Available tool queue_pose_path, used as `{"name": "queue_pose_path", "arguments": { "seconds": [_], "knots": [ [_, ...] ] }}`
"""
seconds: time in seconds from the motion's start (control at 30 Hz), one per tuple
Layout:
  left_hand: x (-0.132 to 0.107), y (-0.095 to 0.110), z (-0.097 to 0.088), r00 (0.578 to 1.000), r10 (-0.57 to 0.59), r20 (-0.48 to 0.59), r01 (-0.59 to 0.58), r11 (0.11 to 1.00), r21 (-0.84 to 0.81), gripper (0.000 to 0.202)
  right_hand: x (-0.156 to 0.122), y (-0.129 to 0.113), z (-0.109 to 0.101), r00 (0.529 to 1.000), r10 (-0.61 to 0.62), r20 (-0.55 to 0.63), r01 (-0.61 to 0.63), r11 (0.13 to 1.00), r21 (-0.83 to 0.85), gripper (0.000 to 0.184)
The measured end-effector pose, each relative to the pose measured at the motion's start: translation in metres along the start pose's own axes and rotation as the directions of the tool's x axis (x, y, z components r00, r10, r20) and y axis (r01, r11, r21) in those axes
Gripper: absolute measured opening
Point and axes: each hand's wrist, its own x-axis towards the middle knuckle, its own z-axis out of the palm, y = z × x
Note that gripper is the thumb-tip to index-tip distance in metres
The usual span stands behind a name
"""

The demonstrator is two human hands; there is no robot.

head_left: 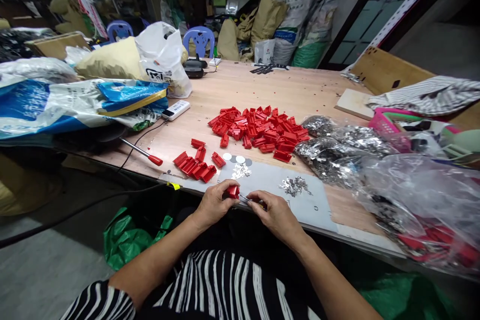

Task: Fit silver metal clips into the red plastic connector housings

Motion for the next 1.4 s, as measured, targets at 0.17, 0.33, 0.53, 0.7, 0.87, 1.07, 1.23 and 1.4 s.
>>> {"name": "queue_pose_path", "arguments": {
  "seconds": [0.17,0.33,0.53,0.7,0.87,1.07,1.23,1.4],
  "knots": [
    [0.002,0.0,0.0,0.999,0.04,0.029,-0.042,0.996,0.073,0.041,0.003,-0.002,0.001,0.999,-0.034,0.028,0.036,0.997,-0.068,0.018],
    [0.002,-0.001,-0.001,0.998,0.053,0.034,-0.056,0.995,0.079,0.043,0.003,0.002,0.004,0.996,-0.083,0.031,0.086,0.989,-0.118,0.016],
    [0.002,-0.003,0.002,0.999,0.048,0.02,-0.049,0.996,0.076,0.039,0.001,-0.006,0.011,0.997,-0.074,0.029,0.079,0.967,-0.243,0.015],
    [0.001,-0.004,0.003,0.999,0.053,0.008,-0.053,0.996,0.069,0.036,0.0,-0.023,0.023,0.999,0.03,-0.041,-0.043,0.928,-0.371,0.017],
    [0.0,-0.002,0.002,0.999,0.04,0.009,-0.04,0.999,0.005,0.035,0.001,-0.019,0.023,0.999,0.041,-0.027,-0.047,0.958,-0.284,0.016],
    [-0.004,0.011,-0.005,0.992,-0.1,-0.075,0.072,0.946,-0.317,0.034,-0.003,-0.013,0.007,0.995,-0.063,-0.082,0.063,0.998,0.004,0.025],
    [-0.005,0.027,-0.009,0.937,-0.331,0.111,0.274,0.5,-0.822,0.019,-0.006,-0.024,-0.005,0.997,-0.064,0.04,0.059,0.99,0.124,0.038],
    [-0.008,0.032,-0.008,0.879,-0.359,0.313,0.38,0.134,-0.915,0.018,-0.004,-0.031,-0.006,0.99,-0.106,0.098,0.094,0.989,0.116,0.043]
  ]
}}
